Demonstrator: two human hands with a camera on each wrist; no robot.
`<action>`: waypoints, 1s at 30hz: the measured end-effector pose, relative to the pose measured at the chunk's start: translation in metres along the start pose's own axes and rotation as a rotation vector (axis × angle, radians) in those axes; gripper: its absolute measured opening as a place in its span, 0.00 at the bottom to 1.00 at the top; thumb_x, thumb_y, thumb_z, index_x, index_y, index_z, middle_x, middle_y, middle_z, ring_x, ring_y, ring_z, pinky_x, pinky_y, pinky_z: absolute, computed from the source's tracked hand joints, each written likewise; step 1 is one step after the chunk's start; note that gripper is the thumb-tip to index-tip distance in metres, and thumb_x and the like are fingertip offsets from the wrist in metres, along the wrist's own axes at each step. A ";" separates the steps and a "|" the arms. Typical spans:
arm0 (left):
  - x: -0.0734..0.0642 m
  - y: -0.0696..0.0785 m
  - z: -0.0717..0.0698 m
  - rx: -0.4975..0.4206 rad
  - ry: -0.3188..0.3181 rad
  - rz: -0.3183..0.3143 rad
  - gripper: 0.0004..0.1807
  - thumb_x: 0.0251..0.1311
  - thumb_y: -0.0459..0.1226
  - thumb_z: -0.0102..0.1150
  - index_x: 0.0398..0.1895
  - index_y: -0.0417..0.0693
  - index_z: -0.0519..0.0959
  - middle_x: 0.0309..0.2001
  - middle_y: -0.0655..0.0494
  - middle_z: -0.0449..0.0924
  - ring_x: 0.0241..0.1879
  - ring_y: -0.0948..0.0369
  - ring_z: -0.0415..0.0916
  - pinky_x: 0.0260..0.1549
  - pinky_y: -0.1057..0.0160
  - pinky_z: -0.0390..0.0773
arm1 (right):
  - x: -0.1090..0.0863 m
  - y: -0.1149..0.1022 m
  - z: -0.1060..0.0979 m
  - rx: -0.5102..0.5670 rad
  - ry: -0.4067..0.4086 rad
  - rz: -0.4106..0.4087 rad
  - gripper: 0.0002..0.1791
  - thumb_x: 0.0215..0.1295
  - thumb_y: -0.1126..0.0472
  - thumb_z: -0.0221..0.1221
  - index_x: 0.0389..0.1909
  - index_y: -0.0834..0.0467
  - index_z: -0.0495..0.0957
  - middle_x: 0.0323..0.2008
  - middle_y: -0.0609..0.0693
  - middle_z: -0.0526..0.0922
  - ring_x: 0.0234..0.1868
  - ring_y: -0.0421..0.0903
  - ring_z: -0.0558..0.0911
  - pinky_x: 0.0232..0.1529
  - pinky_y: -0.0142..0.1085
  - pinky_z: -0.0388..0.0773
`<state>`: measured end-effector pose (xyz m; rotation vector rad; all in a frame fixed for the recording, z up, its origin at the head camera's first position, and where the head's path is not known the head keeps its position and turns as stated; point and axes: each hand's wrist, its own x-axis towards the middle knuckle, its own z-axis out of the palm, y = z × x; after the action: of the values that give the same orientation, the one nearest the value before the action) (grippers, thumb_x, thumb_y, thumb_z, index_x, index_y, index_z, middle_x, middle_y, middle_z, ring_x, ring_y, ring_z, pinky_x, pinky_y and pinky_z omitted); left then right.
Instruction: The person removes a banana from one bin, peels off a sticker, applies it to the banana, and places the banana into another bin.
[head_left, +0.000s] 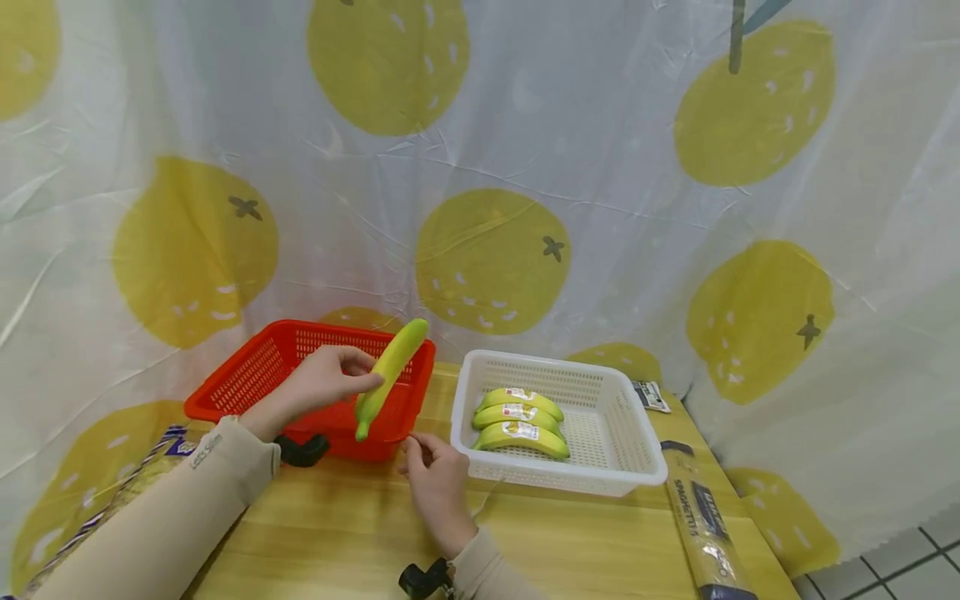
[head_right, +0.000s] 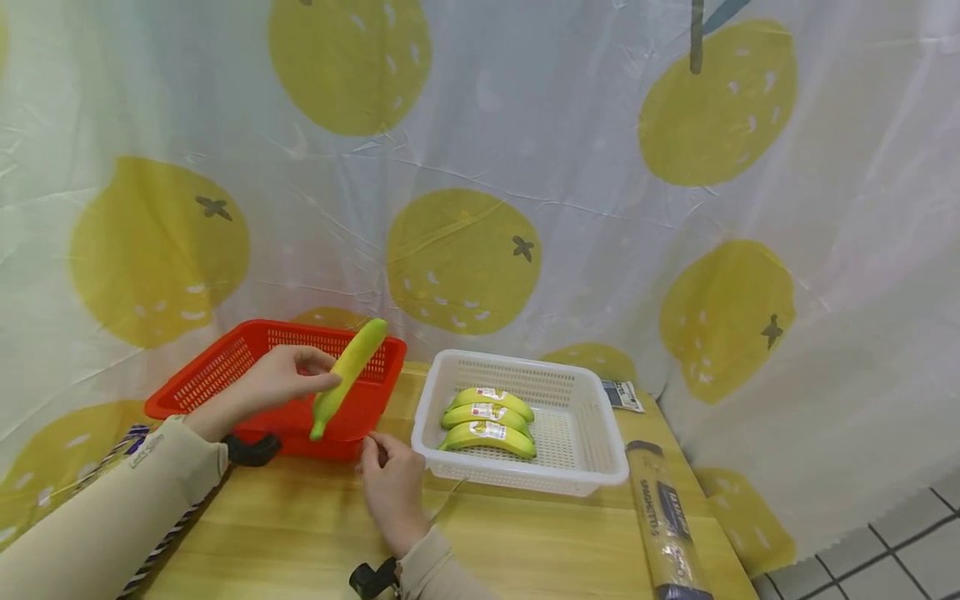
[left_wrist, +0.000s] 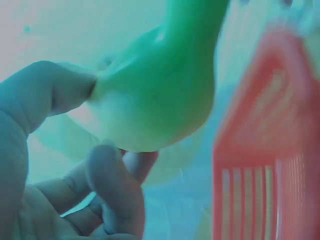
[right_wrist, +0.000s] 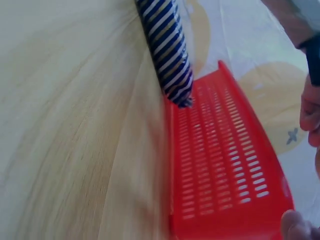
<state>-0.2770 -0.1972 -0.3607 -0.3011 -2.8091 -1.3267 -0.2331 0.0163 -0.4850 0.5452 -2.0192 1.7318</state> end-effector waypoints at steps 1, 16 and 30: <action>-0.009 0.003 0.006 -0.015 0.007 0.022 0.25 0.63 0.51 0.71 0.55 0.43 0.83 0.42 0.49 0.85 0.35 0.56 0.81 0.34 0.57 0.84 | -0.002 -0.001 -0.006 0.025 -0.006 -0.004 0.06 0.72 0.67 0.62 0.39 0.63 0.88 0.28 0.53 0.88 0.22 0.43 0.86 0.24 0.31 0.83; -0.084 -0.033 0.129 -0.107 -0.169 0.325 0.15 0.60 0.45 0.73 0.49 0.56 0.85 0.36 0.64 0.83 0.18 0.73 0.69 0.17 0.68 0.73 | -0.031 0.034 -0.121 0.159 -0.211 -0.393 0.18 0.70 0.83 0.45 0.56 0.72 0.76 0.27 0.64 0.82 0.17 0.52 0.79 0.19 0.31 0.78; -0.086 -0.053 0.151 0.027 -0.178 0.353 0.15 0.58 0.51 0.74 0.48 0.65 0.87 0.35 0.73 0.80 0.22 0.74 0.68 0.22 0.71 0.72 | -0.039 0.032 -0.153 -0.030 -0.448 -0.164 0.07 0.68 0.69 0.62 0.42 0.56 0.82 0.30 0.51 0.86 0.26 0.30 0.79 0.20 0.30 0.79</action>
<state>-0.1929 -0.1288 -0.5061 -0.9070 -2.7286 -1.2335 -0.2086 0.1734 -0.5124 1.1385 -2.2090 1.5816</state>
